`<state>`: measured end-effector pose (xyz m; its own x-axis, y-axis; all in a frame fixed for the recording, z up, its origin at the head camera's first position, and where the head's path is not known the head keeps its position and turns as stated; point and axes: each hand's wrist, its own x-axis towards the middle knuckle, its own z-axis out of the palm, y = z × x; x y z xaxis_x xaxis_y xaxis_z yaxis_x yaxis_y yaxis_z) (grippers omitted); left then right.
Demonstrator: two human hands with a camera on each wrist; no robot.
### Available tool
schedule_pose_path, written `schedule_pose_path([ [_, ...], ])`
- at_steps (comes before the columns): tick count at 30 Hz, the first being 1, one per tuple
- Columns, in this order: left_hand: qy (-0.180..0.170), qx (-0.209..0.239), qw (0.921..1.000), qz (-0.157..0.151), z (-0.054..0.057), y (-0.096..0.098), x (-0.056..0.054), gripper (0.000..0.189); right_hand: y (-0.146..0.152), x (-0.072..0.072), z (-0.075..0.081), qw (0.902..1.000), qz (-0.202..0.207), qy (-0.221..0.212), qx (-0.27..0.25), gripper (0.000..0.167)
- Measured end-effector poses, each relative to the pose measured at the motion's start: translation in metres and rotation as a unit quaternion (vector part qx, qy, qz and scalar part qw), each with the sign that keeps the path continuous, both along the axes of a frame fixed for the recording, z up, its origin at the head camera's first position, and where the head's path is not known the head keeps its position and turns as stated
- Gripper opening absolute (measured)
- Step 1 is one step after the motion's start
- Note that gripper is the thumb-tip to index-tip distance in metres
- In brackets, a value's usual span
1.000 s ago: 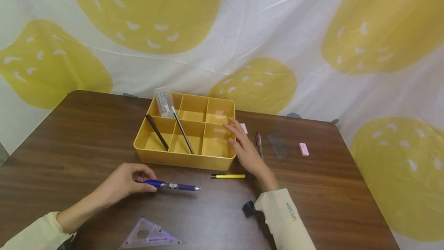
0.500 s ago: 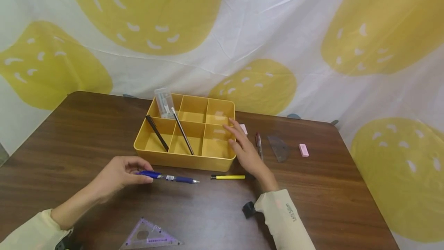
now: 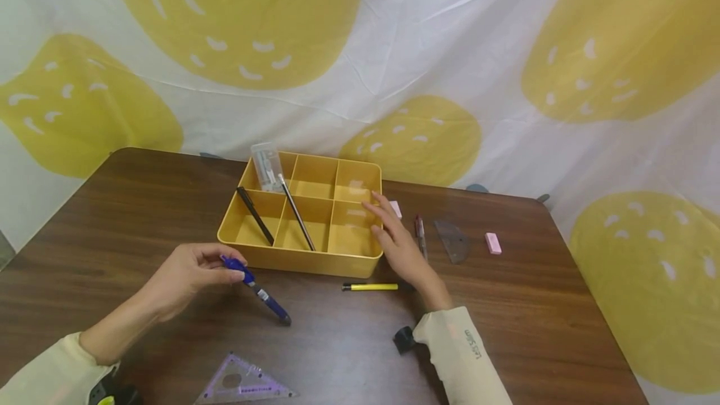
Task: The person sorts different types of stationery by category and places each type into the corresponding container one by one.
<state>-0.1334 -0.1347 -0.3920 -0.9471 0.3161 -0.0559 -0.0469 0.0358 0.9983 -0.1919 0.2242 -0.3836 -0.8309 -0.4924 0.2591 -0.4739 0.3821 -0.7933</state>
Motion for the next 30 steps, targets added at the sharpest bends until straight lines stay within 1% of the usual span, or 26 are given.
schedule_pose_path([
  [4, 0.015, 0.004, 0.9999, 0.007, 0.002, 0.001, -0.001, 0.032, 0.0, 0.001, 0.001, 1.0, -0.004, -0.003, 0.001, 0.044],
  [8, 0.029, 0.012, 0.9992, 0.024, 0.004, 0.001, -0.003, 0.03, 0.0, 0.001, 0.001, 1.0, -0.003, -0.002, 0.001, 0.044],
  [12, 0.024, 0.043, 0.9982, 0.033, 0.006, 0.001, -0.006, 0.026, 0.0, 0.001, 0.0, 1.0, -0.003, -0.001, 0.001, 0.044],
  [14, 0.021, 0.061, 0.9973, 0.035, 0.006, 0.001, -0.007, 0.025, 0.0, 0.001, 0.001, 1.0, -0.002, -0.001, 0.001, 0.044],
  [16, 0.019, 0.07, 0.9967, 0.035, 0.007, 0.002, -0.007, 0.024, 0.0, 0.001, 0.001, 1.0, -0.002, -0.001, 0.0, 0.044],
  [21, 0.025, 0.073, 0.9964, 0.035, 0.011, 0.0, -0.008, 0.022, -0.001, 0.001, 0.002, 1.0, -0.005, -0.002, -0.001, 0.044],
  [26, 0.04, 0.078, 0.9951, 0.045, 0.017, -0.005, -0.011, 0.013, -0.001, 0.001, 0.002, 1.0, -0.008, -0.003, 0.002, 0.044],
  [30, 0.049, 0.083, 0.9944, 0.044, 0.024, -0.009, -0.014, 0.017, -0.001, 0.001, 0.002, 0.9999, -0.01, -0.001, 0.004, 0.045],
])
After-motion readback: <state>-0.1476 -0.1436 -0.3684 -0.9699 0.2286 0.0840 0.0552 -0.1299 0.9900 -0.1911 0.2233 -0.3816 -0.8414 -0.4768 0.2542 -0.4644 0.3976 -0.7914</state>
